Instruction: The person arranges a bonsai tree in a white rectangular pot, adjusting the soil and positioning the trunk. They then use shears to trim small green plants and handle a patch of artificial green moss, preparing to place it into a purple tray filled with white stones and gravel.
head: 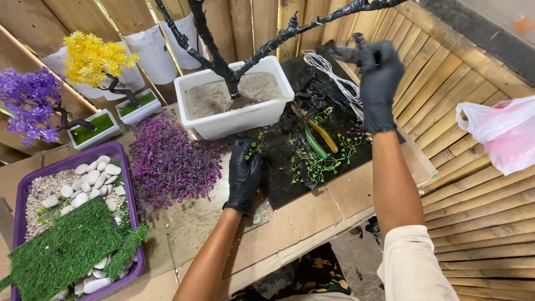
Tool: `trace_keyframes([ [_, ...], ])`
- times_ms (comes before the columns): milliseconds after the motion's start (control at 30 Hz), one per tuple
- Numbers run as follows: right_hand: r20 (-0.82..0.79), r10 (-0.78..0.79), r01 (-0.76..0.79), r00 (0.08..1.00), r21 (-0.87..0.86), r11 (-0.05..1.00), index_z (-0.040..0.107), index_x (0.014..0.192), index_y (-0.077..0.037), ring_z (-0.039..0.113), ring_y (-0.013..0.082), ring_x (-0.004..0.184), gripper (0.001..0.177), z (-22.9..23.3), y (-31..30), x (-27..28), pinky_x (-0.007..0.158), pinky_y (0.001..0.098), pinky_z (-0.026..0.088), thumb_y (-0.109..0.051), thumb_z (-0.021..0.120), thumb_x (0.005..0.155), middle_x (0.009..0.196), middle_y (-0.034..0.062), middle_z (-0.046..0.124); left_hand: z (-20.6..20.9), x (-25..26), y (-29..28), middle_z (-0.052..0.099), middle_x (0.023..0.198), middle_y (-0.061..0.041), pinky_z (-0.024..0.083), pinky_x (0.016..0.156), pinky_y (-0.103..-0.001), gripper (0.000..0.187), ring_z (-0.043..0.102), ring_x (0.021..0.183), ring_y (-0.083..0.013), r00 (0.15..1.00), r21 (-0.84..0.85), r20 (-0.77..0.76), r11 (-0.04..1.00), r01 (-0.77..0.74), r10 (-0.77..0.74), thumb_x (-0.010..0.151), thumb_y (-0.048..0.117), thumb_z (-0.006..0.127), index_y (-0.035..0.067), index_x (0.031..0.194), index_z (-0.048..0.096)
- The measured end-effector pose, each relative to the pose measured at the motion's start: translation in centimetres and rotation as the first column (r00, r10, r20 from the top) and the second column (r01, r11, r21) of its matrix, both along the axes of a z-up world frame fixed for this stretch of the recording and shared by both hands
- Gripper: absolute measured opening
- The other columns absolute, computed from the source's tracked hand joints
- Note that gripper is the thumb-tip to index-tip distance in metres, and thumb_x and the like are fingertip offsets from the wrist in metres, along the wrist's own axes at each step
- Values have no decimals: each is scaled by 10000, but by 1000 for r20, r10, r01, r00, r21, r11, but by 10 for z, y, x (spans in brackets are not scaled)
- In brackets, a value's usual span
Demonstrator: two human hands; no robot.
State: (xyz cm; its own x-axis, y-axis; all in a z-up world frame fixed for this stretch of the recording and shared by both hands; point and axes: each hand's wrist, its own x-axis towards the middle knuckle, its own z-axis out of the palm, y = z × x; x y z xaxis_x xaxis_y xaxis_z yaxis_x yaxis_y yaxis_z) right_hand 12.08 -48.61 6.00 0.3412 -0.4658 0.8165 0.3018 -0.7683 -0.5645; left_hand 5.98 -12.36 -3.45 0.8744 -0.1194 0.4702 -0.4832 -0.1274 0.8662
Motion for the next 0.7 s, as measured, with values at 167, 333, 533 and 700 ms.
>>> trace_keyframes([
  [167, -528, 200, -239, 825, -5, 971, 731, 957, -212, 712, 286, 880, 65, -24, 35, 10, 824, 389, 554, -255, 772, 984, 830, 73, 706, -10, 5, 2, 649, 1041, -146, 547, 910, -422, 163, 669, 1056, -320, 1000, -10, -29, 1000, 8, -8, 945, 65, 664, 70, 1103, 705],
  [333, -881, 159, -367, 446, -18, 930, 676, 1361, -124, 604, 494, 1204, 610, -4, 54, -40, 1028, 577, 475, -452, 810, 865, 1257, 238, 692, 14, -4, -1, 629, 1040, -109, 550, 894, -385, 139, 664, 1059, -261, 995, -54, -101, 999, -8, 2, 938, 51, 667, 85, 1069, 701],
  [533, -906, 47, -363, 421, -120, 924, 751, 1135, -114, 703, 367, 961, 270, 35, 95, -120, 875, 491, 542, -318, 761, 959, 997, 143, 725, 33, -11, -5, 619, 1030, -79, 558, 867, -378, 93, 660, 1023, -246, 989, -7, -148, 1000, 19, -20, 945, 73, 676, 118, 1021, 705],
  [700, -979, -127, -702, 160, -203, 682, 658, 1243, -224, 678, 212, 925, 695, -16, 126, -155, 776, 348, 624, -779, 682, 826, 943, 38, 640, 30, -10, -4, 621, 1053, -113, 580, 825, -386, 142, 669, 1030, -318, 987, 92, -158, 996, 9, 5, 878, 49, 678, 108, 1004, 708],
])
